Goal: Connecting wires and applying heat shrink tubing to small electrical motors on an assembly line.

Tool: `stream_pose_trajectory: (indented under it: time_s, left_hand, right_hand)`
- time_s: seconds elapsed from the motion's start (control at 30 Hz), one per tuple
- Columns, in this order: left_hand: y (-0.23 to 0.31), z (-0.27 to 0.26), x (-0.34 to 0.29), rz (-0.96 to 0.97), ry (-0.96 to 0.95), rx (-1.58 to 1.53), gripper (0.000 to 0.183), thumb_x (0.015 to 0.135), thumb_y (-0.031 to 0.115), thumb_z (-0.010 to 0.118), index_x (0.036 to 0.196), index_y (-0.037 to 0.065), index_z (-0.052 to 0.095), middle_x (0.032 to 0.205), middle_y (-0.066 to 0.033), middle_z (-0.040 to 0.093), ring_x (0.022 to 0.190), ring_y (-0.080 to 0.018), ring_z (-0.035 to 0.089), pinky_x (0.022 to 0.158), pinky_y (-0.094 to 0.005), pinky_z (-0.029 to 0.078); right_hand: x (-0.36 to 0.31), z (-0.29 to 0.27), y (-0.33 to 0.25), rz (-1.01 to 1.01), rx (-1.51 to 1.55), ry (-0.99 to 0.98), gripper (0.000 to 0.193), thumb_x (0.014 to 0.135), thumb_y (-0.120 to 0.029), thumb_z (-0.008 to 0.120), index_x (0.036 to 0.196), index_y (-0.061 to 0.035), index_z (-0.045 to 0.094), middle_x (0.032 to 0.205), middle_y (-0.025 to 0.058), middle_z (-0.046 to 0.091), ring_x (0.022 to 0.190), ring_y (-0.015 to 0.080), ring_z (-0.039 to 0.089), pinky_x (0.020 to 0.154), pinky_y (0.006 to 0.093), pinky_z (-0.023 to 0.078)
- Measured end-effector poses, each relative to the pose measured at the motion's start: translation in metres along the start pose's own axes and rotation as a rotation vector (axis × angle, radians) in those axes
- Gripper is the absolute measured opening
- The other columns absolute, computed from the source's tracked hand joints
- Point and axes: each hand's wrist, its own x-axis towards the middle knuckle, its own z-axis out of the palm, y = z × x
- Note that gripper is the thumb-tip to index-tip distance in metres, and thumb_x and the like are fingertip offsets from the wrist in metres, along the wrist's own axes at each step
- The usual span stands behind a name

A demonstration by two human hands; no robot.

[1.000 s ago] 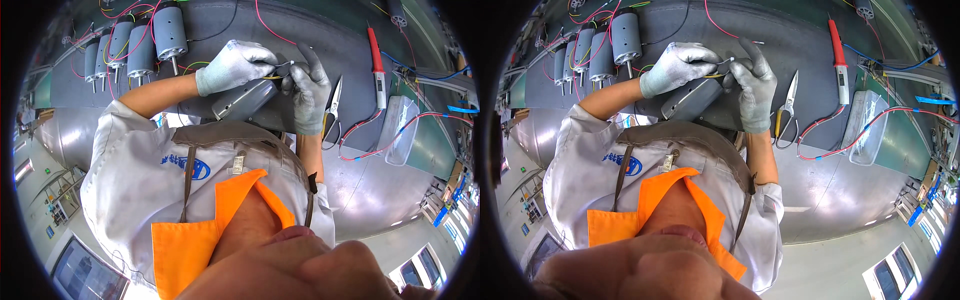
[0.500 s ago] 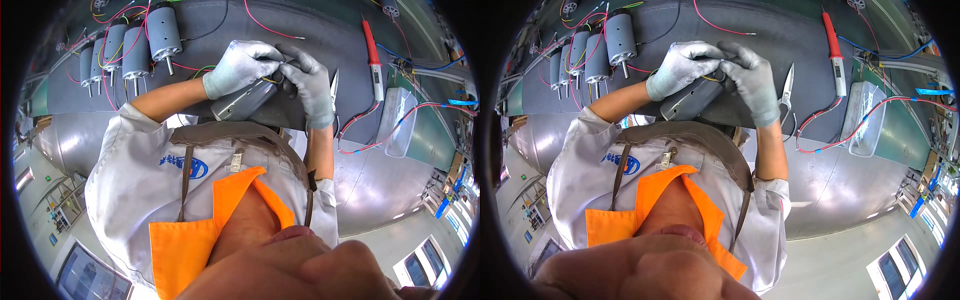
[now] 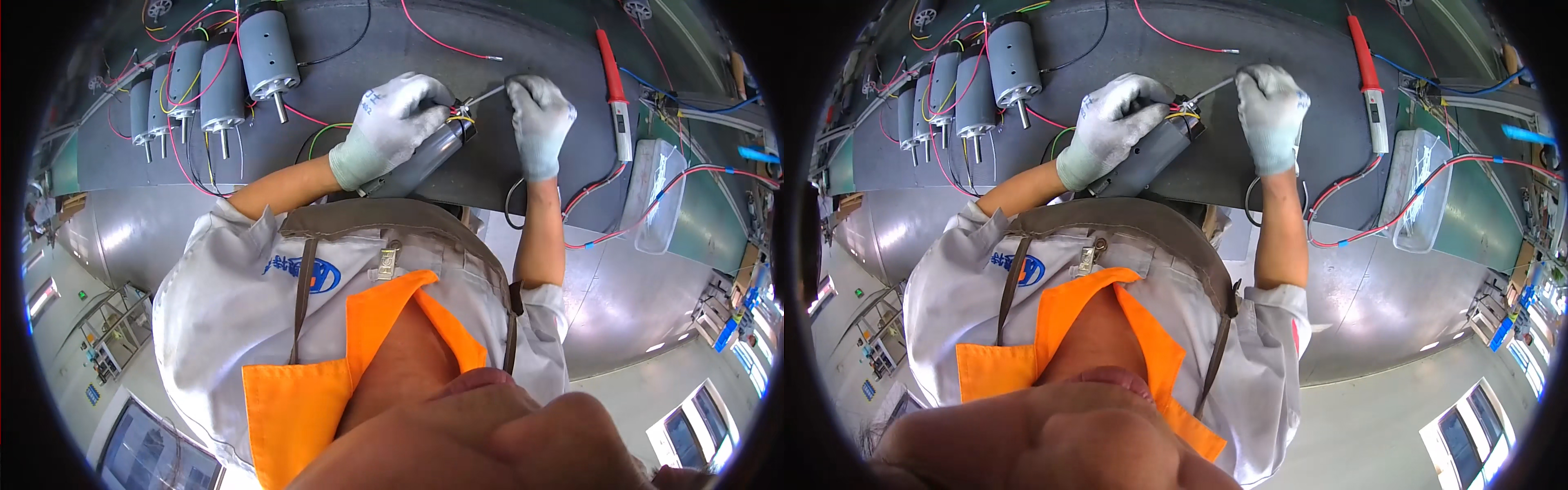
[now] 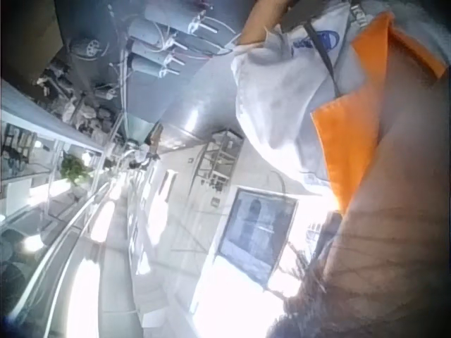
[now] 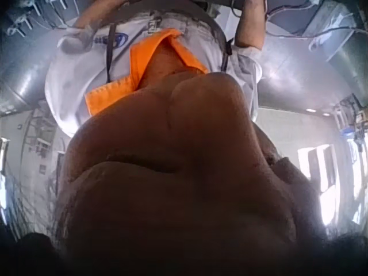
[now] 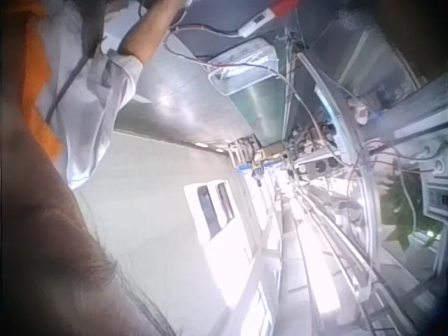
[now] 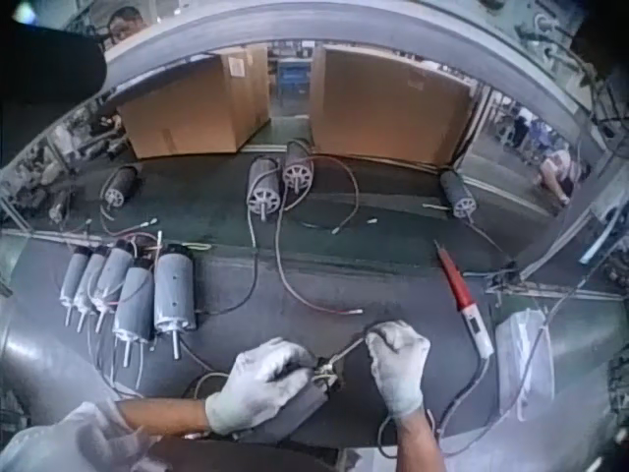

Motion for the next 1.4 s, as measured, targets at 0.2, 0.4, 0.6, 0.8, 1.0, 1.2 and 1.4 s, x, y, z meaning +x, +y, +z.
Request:
stream_pose_trajectory:
  time_s: [0.2,0.4,0.6,0.8,1.0,1.2,1.4]
  left_hand:
    - [-0.003,0.005,0.006,0.254,-0.118,0.501,0.012,0.088,0.014,0.068,0.098,0.009,0.065,0.084,-0.0113,0.064,0.075,-0.0306,0.066,0.064,-0.0388,0.053]
    - [0.000,-0.008,0.029,0.582,-0.458,0.708,0.017,0.086,0.026,0.064,0.095,0.012,0.059,0.074,-0.0066,0.064,0.065,-0.0269,0.068,0.050,-0.0408,0.052]
    - [0.008,-0.022,0.042,0.904,-0.752,0.810,0.025,0.082,0.022,0.060,0.102,0.007,0.055,0.071,-0.0066,0.063,0.059,-0.0264,0.067,0.047,-0.0415,0.051]
    - [0.021,-0.018,0.030,0.855,-0.779,0.942,0.023,0.083,0.017,0.058,0.100,0.003,0.053,0.070,-0.0079,0.061,0.059,-0.0277,0.065,0.049,-0.0406,0.052]
    - [0.016,-0.026,0.048,0.787,-0.509,0.677,0.033,0.087,0.031,0.070,0.109,0.007,0.062,0.087,-0.0101,0.059,0.080,-0.0285,0.064,0.065,-0.0415,0.051]
    - [0.011,0.010,0.085,0.239,-0.884,0.125,0.036,0.093,0.034,0.067,0.109,0.002,0.070,0.105,-0.0122,0.067,0.097,-0.0270,0.065,0.088,-0.0366,0.050]
    - [-0.011,-0.002,0.110,-0.295,-0.805,-0.507,0.036,0.095,0.028,0.065,0.117,-0.001,0.067,0.105,-0.0094,0.070,0.099,-0.0201,0.065,0.087,-0.0323,0.051]
  right_hand:
    - [0.009,0.012,-0.002,0.327,0.511,-0.002,0.015,0.091,-0.011,0.066,0.095,0.0031,0.069,0.081,0.0115,0.068,0.065,0.0218,0.066,0.060,0.0364,0.052]
    - [-0.031,-0.006,-0.039,0.895,1.247,0.014,0.026,0.095,-0.015,0.060,0.107,0.0077,0.063,0.069,0.0067,0.058,0.051,0.0140,0.052,0.044,0.0279,0.041]
    - [-0.020,-0.031,-0.072,0.987,1.074,-0.002,0.022,0.094,-0.021,0.061,0.092,0.0015,0.060,0.069,0.0037,0.056,0.049,0.0097,0.049,0.044,0.0229,0.036]
    - [0.027,0.008,-0.056,0.793,1.285,-0.039,0.014,0.088,-0.017,0.069,0.085,-0.0037,0.066,0.064,-0.0003,0.056,0.053,0.0065,0.052,0.046,0.0212,0.039]
    - [-0.091,-0.072,-0.044,0.381,-0.347,0.000,0.047,0.084,-0.014,0.073,0.127,-0.0042,0.060,0.098,0.0221,0.064,0.092,0.0412,0.063,0.082,0.0473,0.051]
    - [-0.156,-0.059,-0.056,0.614,-0.512,-0.257,0.066,0.078,-0.001,0.072,0.140,-0.0048,0.050,0.115,0.0226,0.059,0.106,0.0412,0.060,0.088,0.0468,0.051]
    - [-0.154,-0.085,-0.036,1.054,0.579,-0.001,0.065,0.081,-0.004,0.071,0.142,-0.0014,0.048,0.118,0.0120,0.062,0.106,0.0227,0.061,0.094,0.0323,0.050]
